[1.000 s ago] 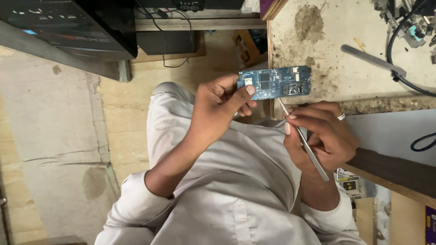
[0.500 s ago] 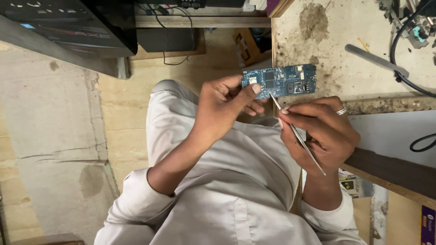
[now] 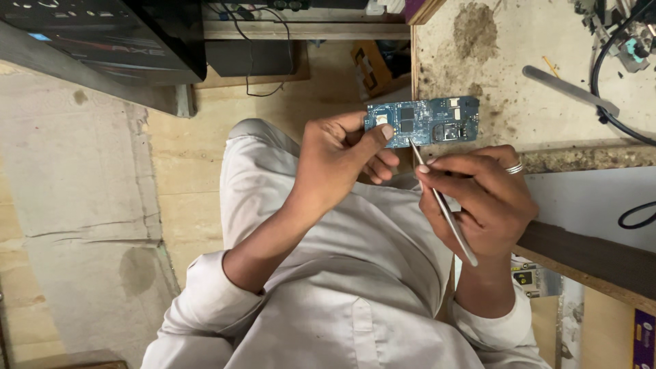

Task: The person holds a blue circuit board and uses tweezers to manipulate small components on its surface. They then place the board on a workbench and use a soldering iron to apply heat to specific points while holding the tweezers steady.

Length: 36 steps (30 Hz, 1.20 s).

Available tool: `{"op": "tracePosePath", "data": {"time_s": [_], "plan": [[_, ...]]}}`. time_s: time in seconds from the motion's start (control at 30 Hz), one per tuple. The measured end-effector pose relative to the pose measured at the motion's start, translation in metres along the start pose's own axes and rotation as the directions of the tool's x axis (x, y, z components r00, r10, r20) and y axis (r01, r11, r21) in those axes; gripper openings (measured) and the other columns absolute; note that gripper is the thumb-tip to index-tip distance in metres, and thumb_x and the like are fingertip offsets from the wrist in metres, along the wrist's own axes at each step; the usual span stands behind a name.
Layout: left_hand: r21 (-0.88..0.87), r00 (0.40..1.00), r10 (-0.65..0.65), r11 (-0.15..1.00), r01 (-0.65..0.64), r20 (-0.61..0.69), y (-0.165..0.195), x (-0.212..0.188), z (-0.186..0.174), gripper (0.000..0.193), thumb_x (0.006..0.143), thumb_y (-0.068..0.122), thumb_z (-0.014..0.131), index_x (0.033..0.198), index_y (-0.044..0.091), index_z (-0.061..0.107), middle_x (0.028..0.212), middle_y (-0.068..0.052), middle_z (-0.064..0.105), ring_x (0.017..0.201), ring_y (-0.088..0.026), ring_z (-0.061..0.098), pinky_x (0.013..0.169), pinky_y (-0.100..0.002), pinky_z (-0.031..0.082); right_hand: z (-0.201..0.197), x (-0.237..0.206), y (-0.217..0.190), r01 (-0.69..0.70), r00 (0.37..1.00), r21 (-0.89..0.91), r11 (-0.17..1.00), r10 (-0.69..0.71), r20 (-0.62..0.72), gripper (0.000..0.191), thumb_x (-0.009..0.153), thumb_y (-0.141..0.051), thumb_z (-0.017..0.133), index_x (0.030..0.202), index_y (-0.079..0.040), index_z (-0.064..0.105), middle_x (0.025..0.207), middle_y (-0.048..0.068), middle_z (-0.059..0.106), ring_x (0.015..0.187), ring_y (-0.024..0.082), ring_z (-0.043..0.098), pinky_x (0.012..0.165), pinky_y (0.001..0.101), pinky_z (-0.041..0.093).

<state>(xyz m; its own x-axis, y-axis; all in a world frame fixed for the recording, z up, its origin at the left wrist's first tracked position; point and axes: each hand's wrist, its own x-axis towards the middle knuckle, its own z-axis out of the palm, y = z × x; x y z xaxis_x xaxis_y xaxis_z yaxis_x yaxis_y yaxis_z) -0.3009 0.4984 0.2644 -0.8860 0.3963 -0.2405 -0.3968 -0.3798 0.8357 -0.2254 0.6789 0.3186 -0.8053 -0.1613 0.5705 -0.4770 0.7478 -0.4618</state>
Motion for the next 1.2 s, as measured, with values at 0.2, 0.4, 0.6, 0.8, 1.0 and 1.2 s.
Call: {"op": "tracePosePath", "data": {"time_s": [0.2, 0.4, 0.6, 0.8, 1.0, 1.2], "plan": [[-0.002, 1.000, 0.001, 1.000, -0.001, -0.005, 0.003, 0.000, 0.002, 0.015, 0.100, 0.010, 0.065, 0.099, -0.004, 0.072, 0.077, -0.012, 0.074, 0.057, -0.011, 0.069, 0.050, -0.025, 0.057, 0.001, 0.001, 0.005, 0.059, 0.998, -0.017, 0.998, -0.059, 0.004, 0.024, 0.082, 0.004, 0.089, 0.098, -0.010, 0.078, 0.102, 0.003, 0.073, 0.091, 0.019, 0.065, 0.076, 0.0266, 0.046], [0.007, 1.000, 0.016, 1.000, -0.016, -0.004, 0.003, 0.000, 0.002, 0.016, 0.100, 0.011, 0.065, 0.098, -0.004, 0.072, 0.076, -0.012, 0.074, 0.058, -0.011, 0.069, 0.050, -0.025, 0.057, 0.000, 0.001, 0.009, 0.086, 0.996, -0.014, 0.996, -0.085, 0.020, 0.030, 0.074, 0.000, 0.092, 0.098, -0.010, 0.079, 0.099, 0.003, 0.073, 0.088, 0.017, 0.065, 0.078, 0.0280, 0.044], [0.020, 1.000, 0.014, 1.000, -0.014, -0.009, 0.003, 0.001, 0.001, 0.016, 0.100, 0.012, 0.066, 0.098, -0.003, 0.071, 0.076, -0.011, 0.074, 0.057, -0.011, 0.069, 0.050, -0.025, 0.057, -0.001, 0.002, 0.009, 0.111, 0.993, -0.004, 0.994, -0.111, 0.052, 0.028, 0.072, 0.000, 0.089, 0.096, -0.009, 0.078, 0.099, 0.004, 0.072, 0.087, 0.015, 0.068, 0.081, 0.0317, 0.044], [0.038, 1.000, 0.011, 0.999, -0.011, -0.020, 0.002, 0.000, 0.002, 0.017, 0.100, 0.012, 0.066, 0.099, -0.004, 0.072, 0.076, -0.011, 0.074, 0.057, -0.011, 0.068, 0.050, -0.024, 0.057, -0.003, 0.003, 0.003, 0.094, 0.995, -0.031, 0.995, -0.093, 0.046, 0.028, 0.074, 0.001, 0.088, 0.097, -0.011, 0.078, 0.101, 0.003, 0.073, 0.090, 0.020, 0.063, 0.078, 0.0305, 0.046], [-0.004, 1.000, 0.025, 1.000, -0.025, 0.009, 0.000, 0.000, 0.001, 0.017, 0.100, 0.012, 0.066, 0.100, -0.005, 0.071, 0.077, -0.012, 0.074, 0.058, -0.012, 0.069, 0.051, -0.025, 0.057, -0.003, -0.003, 0.001, 0.013, 1.000, -0.012, 1.000, -0.013, 0.002, 0.026, 0.083, 0.004, 0.087, 0.105, -0.006, 0.077, 0.106, 0.005, 0.074, 0.090, 0.021, 0.065, 0.079, 0.0287, 0.050], [-0.044, 1.000, 0.006, 0.999, -0.004, 0.030, -0.002, 0.000, -0.002, 0.020, 0.101, 0.013, 0.066, 0.104, -0.006, 0.070, 0.080, -0.015, 0.074, 0.061, -0.013, 0.070, 0.054, -0.026, 0.058, -0.006, -0.004, -0.003, -0.007, 1.000, 0.026, 1.000, 0.008, -0.015, 0.027, 0.086, 0.004, 0.086, 0.109, -0.003, 0.074, 0.109, 0.009, 0.074, 0.094, 0.024, 0.067, 0.082, 0.0304, 0.053]]}}
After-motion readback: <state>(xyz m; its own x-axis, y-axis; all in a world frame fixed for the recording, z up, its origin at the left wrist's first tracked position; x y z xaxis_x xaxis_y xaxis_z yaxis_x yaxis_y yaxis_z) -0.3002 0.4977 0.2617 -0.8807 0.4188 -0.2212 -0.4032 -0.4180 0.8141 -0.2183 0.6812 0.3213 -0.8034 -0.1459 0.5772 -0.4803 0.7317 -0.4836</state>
